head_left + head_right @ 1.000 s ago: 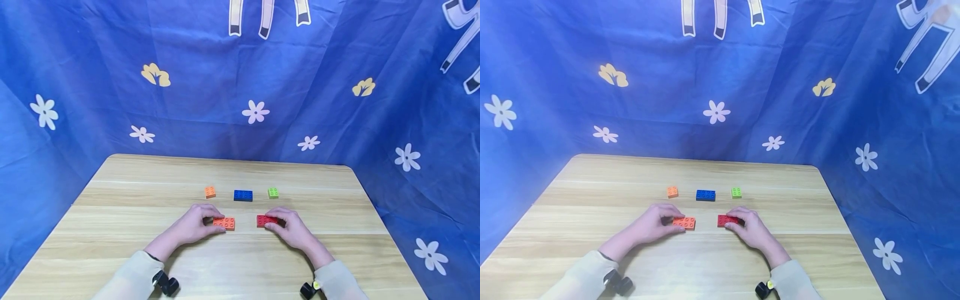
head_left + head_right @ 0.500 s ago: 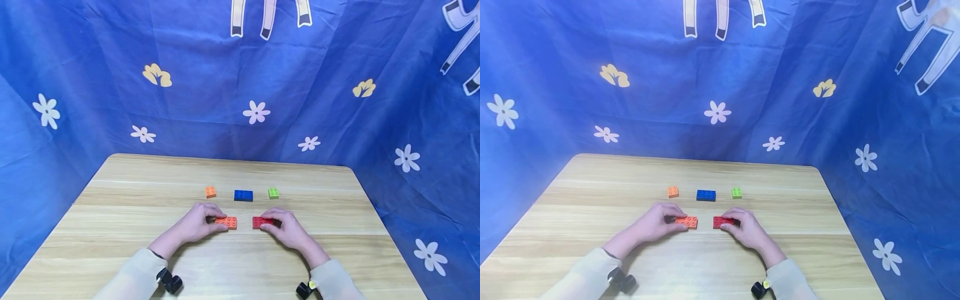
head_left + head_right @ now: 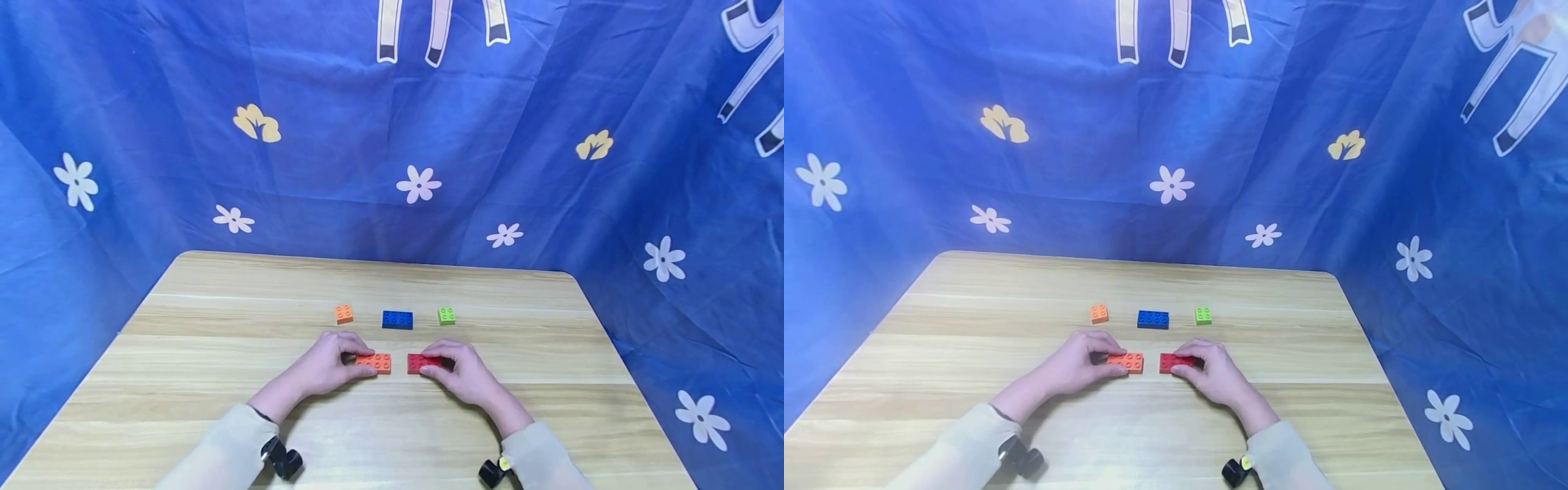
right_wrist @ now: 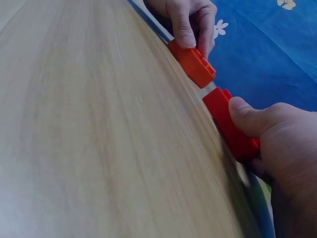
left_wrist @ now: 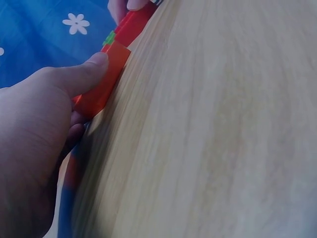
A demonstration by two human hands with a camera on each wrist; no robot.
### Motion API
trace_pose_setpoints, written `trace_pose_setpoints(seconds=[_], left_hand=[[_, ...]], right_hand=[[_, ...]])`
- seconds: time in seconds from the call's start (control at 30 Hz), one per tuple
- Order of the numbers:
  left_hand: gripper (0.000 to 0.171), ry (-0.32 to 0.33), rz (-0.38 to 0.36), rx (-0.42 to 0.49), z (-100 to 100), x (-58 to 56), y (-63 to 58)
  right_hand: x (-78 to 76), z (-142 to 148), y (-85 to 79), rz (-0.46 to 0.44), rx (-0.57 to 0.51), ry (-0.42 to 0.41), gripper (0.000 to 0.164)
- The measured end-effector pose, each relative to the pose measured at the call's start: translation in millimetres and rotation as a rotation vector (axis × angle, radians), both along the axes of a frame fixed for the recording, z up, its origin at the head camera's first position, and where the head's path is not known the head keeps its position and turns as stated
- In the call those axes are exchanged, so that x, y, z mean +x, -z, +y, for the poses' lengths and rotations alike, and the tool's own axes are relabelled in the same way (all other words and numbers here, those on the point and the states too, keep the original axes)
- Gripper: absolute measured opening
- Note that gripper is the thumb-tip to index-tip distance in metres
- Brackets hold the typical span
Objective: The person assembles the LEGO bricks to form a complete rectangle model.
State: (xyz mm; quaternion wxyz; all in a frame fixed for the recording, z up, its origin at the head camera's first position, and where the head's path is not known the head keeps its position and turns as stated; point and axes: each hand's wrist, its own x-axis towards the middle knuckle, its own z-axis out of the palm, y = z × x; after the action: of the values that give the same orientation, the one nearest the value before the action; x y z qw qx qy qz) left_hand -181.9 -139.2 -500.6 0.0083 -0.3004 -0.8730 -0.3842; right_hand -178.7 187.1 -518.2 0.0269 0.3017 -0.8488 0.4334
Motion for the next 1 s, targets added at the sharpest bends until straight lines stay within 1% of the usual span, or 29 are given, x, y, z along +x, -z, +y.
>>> trace_pose_setpoints(seconds=[0.13,0.23,0.4,0.57,0.73,0.9,1.0], left_hand=[[0.036,-0.002,-0.014,-0.001,3,-0.5,0.1],[0.036,0.003,0.001,0.002,5,-1.0,0.2],[0.036,0.011,0.029,0.021,7,-1.2,0.3],[0.035,0.013,0.034,0.028,9,-1.7,0.7],[0.035,0.021,0.012,0.039,11,-2.6,1.1],[0.035,0.009,-0.021,0.027,13,-3.5,0.8],[0.034,0.009,-0.009,0.023,14,-3.6,0.9]], right_hand=[[-1.3,-2,2.2,0.016,-0.005,-0.005,0.023],[-1.5,-3,2.2,0.019,-0.006,-0.008,0.022],[-1.4,-6,-0.3,-0.015,-0.008,-0.003,0.023],[-1.1,-8,-1.6,-0.035,-0.013,0.003,0.023],[-1.2,-10,-0.9,-0.036,-0.011,0.003,0.024],[-1.9,-10,-0.2,-0.040,-0.011,0.006,0.024],[-2.4,-10,0.8,-0.048,-0.007,0.008,0.024]])
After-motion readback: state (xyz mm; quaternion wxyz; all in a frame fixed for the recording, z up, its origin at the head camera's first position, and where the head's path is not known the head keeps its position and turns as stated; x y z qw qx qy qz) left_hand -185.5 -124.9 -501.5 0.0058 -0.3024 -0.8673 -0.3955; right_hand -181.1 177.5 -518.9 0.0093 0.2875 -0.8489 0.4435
